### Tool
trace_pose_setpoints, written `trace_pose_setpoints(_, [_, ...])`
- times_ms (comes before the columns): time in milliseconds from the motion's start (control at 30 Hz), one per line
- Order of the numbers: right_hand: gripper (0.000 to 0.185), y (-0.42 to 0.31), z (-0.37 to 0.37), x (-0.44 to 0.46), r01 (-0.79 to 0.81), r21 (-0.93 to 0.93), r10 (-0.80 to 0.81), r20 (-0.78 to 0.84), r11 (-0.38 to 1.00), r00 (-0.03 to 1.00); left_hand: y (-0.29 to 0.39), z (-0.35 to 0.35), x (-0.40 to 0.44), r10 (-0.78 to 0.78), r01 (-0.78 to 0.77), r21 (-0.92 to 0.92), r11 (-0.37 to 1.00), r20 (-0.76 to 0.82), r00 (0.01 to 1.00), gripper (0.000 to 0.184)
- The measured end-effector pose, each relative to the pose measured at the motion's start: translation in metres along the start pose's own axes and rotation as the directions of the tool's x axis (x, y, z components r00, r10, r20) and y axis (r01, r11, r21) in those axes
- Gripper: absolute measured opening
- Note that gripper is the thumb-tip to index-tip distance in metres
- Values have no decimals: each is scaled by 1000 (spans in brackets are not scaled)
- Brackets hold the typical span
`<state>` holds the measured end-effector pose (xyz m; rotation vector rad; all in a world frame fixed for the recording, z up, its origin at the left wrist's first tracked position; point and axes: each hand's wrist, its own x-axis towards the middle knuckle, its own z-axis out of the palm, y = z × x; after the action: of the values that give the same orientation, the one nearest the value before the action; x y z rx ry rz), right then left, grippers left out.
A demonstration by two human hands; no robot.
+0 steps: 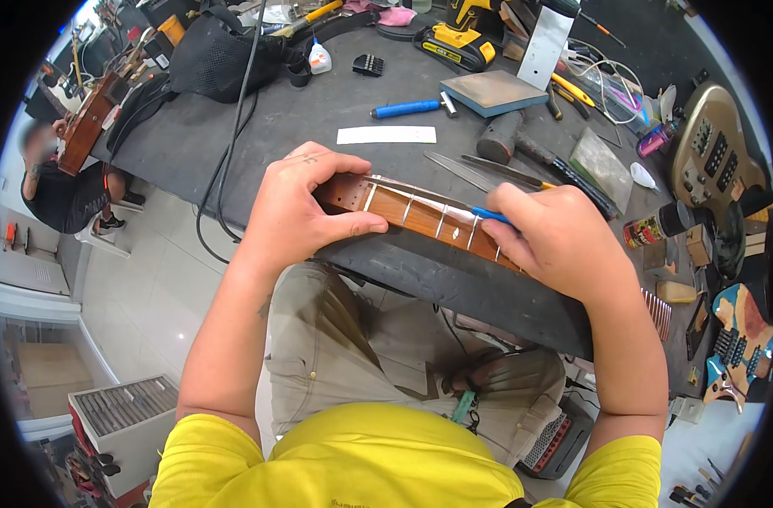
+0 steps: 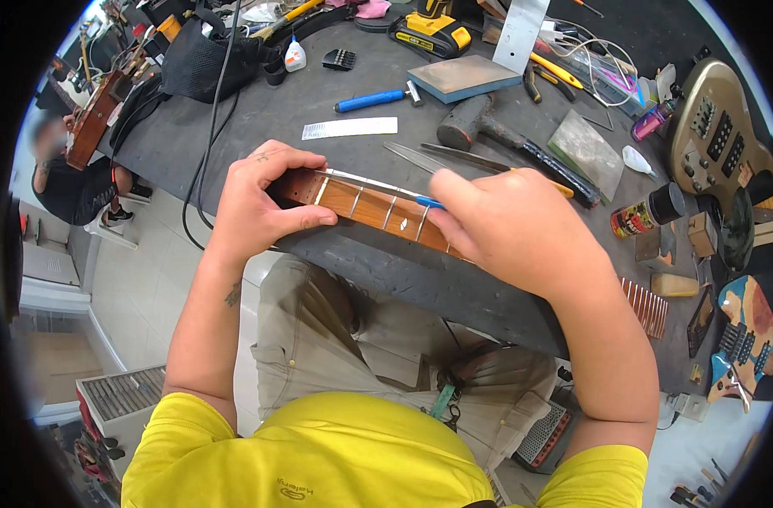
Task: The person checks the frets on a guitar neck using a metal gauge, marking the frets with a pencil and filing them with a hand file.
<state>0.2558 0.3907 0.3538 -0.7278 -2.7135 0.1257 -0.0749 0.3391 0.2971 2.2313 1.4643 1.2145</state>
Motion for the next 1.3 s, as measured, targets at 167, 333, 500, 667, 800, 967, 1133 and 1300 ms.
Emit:
trace_pose_setpoints(167, [25,-2,1,0,14,-35,-14,-3,999,1000,2,-3,1,-94,94,2,996,65,993,64])
trace_pose_setpoints(333, [25,-2,10,8,48,-20,-49,-34,999,998,2,-4,1,-102,103,-16,995,60,993,65])
trace_pose_setpoints(500, [25,1,-1,3,30,-41,-30,9,999,1000,1,-5,1,-123,124,-30,992,43,992,65])
trace_pose_setpoints(667, [26,0,1,1,65,-40,-67,-52,997,996,-1,-3,1,-106,105,9,994,53,993,67])
trace_pose_setpoints(800, [25,-3,5,5,46,-56,-47,-16,997,999,2,-5,0,-143,145,-20,989,68,987,67])
trace_pose_setpoints(967, [25,-1,9,8,85,-51,-88,-60,995,994,1,-3,1,-142,144,-33,989,69,987,66])
trace_pose_setpoints(1133, [26,-2,11,8,68,-38,-70,-55,997,996,2,-5,0,-123,124,-5,992,64,990,66])
trace_pose_setpoints(1300, [27,-5,4,3,71,-73,-75,-52,995,996,0,-5,3,-133,135,-20,991,59,989,65])
